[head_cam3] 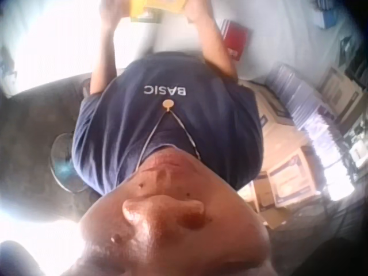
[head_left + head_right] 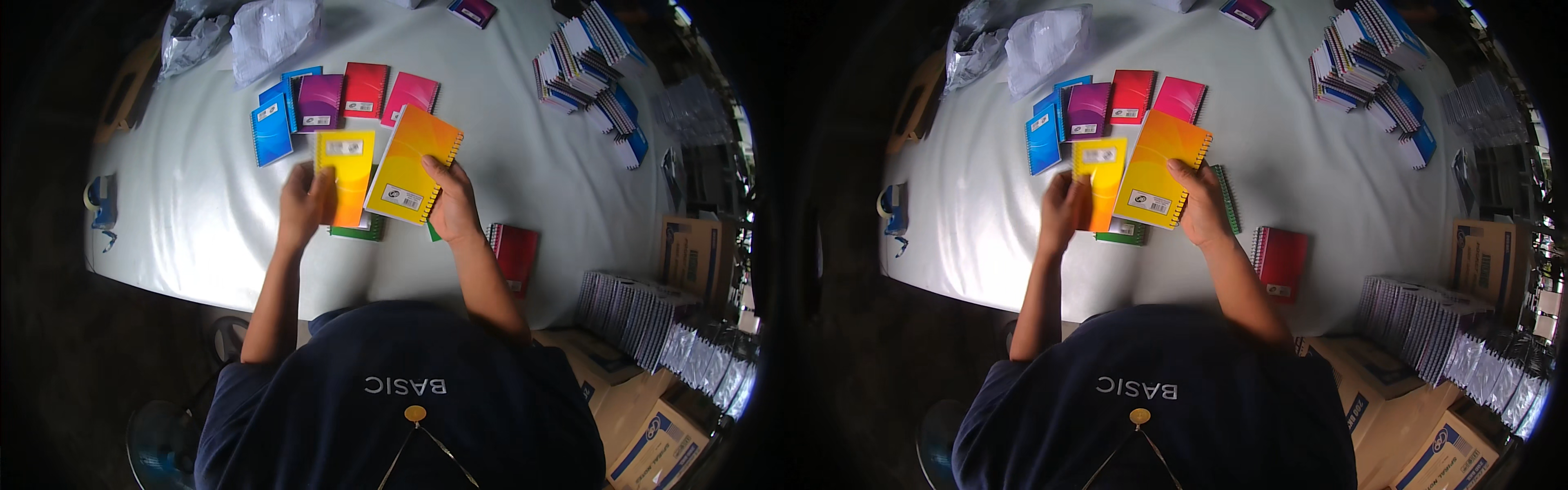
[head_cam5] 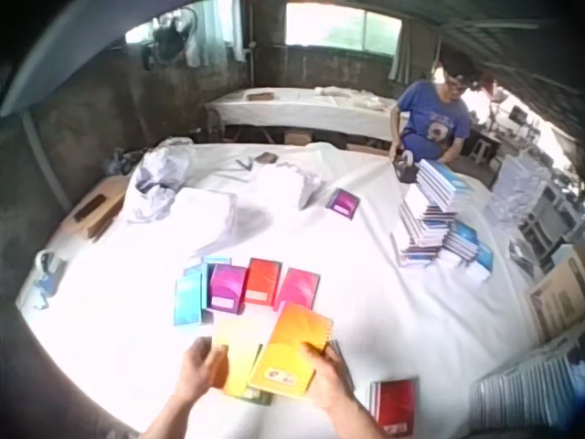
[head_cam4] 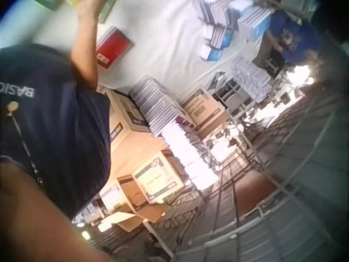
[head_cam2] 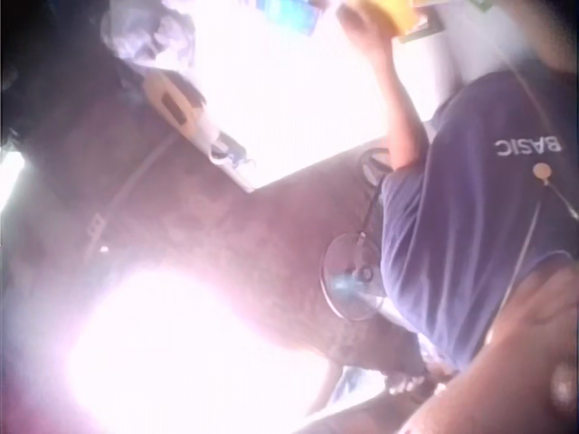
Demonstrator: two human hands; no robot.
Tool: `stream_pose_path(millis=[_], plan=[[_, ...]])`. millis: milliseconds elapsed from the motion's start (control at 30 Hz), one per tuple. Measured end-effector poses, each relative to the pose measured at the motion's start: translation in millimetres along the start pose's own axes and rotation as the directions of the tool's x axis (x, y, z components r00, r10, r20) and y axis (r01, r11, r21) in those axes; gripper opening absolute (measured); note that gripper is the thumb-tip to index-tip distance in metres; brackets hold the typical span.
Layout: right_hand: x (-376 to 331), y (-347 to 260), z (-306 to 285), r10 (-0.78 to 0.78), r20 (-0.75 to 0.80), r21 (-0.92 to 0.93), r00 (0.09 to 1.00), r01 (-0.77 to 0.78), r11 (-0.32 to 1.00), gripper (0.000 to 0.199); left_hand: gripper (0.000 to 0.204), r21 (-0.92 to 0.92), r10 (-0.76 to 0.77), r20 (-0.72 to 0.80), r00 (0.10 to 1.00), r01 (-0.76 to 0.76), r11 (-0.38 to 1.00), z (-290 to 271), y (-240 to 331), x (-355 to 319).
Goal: The person sorts notebooks of different colors into piles on a large table, picking up stacks and individual notebooks to arrange them by color and then stacking them together.
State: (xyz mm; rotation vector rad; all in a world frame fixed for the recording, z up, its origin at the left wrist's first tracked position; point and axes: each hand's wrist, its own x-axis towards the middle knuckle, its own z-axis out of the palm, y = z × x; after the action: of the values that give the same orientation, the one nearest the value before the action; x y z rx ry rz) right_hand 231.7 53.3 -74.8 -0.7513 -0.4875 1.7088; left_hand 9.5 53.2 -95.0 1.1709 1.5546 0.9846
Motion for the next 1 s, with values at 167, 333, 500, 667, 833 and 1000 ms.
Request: stream_pose_path(millis=[167, 333, 500, 667, 833, 1000], plan=[[2.5, 47.1, -12.2, 0.024, -0.061, -0.049, 0.998, -0.027, 0.998, 0.033, 0.049, 0.639, 0.215, -0.146, 0.966, -0.074, 0.766, 18.7, -56.7, -22.2], [7.0, 97.9, -31.1, -0.243, -0.100, -0.975, 0.965, -0.046, 0.218, 0.053, 0.040, 0.292, 0.021, -0.200, 0.979, 0.039, 0.956, 25.1, -52.1, -17.4], [4.2, 79.5, -20.2, -0.249, -0.081, -0.981, 0.965, -0.033, 0.189, 0.056, 0.054, 0.498, 0.213, -0.123, 0.969, -0.126, 0.858, 36.5, -49.5, -26.2], [13.1, 33.2, -36.1, -0.474, -0.003, -0.982, 0.880, -0.093, -0.166, 0.052, 0.051, 0.602, 0.437, -0.124, 0.891, -0.283, 0.747, 38.8, -24.8, -9.3], [-0.1, 10.9, -64.9, -0.461, -0.220, -0.827, 0.860, -0.415, -0.379, 0.045, 0.040, 0.439, 0.341, 0.079, 0.937, -0.340, 0.832, 54.5, 5.5, -6.6], [-8.8, -16.9, -12.8, -0.069, -0.181, -0.791, 0.981, -0.104, 0.604, 0.032, 0.054, 0.042, 0.217, 0.327, 0.920, -0.244, 0.969, 74.1, 12.2, -26.3]])
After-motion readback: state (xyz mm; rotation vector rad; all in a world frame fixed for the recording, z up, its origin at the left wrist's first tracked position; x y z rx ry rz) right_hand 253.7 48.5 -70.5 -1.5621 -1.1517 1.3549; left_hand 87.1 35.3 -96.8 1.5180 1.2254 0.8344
